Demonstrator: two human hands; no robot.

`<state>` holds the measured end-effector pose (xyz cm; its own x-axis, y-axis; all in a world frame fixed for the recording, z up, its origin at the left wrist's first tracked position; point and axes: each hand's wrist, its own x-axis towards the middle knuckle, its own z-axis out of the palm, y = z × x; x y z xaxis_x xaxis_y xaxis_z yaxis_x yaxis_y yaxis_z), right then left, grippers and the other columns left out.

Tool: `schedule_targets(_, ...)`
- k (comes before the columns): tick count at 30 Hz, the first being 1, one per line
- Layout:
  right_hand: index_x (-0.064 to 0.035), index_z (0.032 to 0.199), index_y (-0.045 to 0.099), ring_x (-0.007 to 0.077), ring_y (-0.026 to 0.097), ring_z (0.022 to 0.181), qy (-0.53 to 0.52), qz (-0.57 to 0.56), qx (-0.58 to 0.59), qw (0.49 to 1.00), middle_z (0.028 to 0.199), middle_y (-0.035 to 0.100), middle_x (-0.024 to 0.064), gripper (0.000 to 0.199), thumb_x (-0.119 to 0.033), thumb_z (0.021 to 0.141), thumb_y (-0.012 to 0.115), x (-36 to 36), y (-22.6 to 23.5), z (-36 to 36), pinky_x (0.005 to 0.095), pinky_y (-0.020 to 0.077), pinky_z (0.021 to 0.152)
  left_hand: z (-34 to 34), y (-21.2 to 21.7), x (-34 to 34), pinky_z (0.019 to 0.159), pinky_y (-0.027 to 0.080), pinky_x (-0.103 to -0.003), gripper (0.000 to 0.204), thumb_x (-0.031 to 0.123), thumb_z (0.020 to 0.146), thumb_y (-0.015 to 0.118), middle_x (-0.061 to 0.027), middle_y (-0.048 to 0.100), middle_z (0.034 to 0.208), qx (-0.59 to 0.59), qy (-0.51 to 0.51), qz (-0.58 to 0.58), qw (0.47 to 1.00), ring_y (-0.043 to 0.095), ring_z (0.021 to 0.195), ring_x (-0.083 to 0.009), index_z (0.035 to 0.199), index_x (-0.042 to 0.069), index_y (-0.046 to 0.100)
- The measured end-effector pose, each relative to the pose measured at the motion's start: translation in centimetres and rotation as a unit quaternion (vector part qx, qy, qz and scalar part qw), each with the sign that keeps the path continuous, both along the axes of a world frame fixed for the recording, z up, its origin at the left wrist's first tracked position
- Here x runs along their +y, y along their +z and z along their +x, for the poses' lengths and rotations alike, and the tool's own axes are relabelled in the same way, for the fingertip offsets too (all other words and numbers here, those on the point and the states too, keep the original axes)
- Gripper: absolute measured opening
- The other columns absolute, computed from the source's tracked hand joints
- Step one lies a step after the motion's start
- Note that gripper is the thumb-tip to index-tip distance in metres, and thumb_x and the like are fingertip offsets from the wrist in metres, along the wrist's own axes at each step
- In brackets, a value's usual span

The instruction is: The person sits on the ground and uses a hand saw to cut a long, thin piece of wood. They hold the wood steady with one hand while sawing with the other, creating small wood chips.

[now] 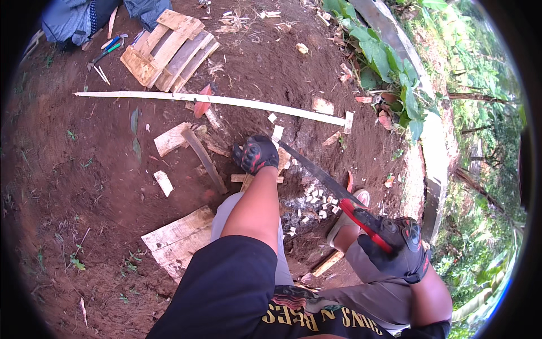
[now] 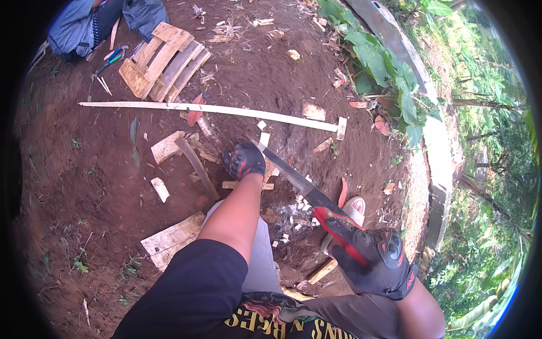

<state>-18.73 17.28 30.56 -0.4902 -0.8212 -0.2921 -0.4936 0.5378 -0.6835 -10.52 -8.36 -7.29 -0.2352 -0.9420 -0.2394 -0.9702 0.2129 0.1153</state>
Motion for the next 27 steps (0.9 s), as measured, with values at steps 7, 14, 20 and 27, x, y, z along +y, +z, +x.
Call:
schedule_targets(7,-0.0085,0.107,0.074,0.0255,0.064,0.059,0.008,-0.030,0.040,0.999,0.076,0.065,0.0061,0.027,-0.012,0.082,0.082,-0.3,-0.4,-0.6,0.0392,0.0497,0.054,0.0,0.5,0.3,0.121,0.038,-0.057,0.041,0.036,0.100,0.053,-0.0224,0.078,0.110,0.015,-0.019,-0.038,0.999,0.059,0.133,-0.0438,0.092,0.008,0.082)
schedule_targets(14,-0.0118,0.110,0.076,0.0272,0.066,0.061,0.004,0.112,0.028,0.993,0.076,0.068,0.0067,0.027,-0.020,0.085,0.081,0.1,-0.5,-2.9,0.0400,0.0502,0.056,-0.1,1.0,0.4,0.120,0.039,-0.056,0.042,0.036,0.100,0.053,-0.0218,0.078,0.108,0.017,-0.015,-0.028,0.999,0.060,0.132,-0.0427,0.094,0.007,0.083)
schedule_targets(20,-0.0126,0.114,0.077,0.0252,0.064,0.058,0.004,0.063,0.080,0.995,0.071,0.067,0.0053,0.031,-0.022,0.085,0.082,1.3,-2.0,-4.5,0.0393,0.0497,0.055,-0.3,1.1,0.4,0.120,0.038,-0.056,0.043,0.037,0.100,0.052,-0.0219,0.077,0.114,0.004,-0.010,-0.024,1.000,0.059,0.133,-0.0424,0.096,0.008,0.083)
schedule_targets(27,-0.0123,0.110,0.078,0.0282,0.070,0.067,0.058,-0.043,0.047,0.996,0.083,0.074,0.0072,0.029,-0.020,0.082,0.082,3.2,-2.7,-4.1,0.0393,0.0565,0.062,1.1,-0.1,-0.7,0.123,0.034,-0.053,0.046,0.042,0.102,0.050,-0.0192,0.076,0.123,-0.050,-0.047,0.042,0.997,0.053,0.141,-0.0378,0.105,0.010,0.083)
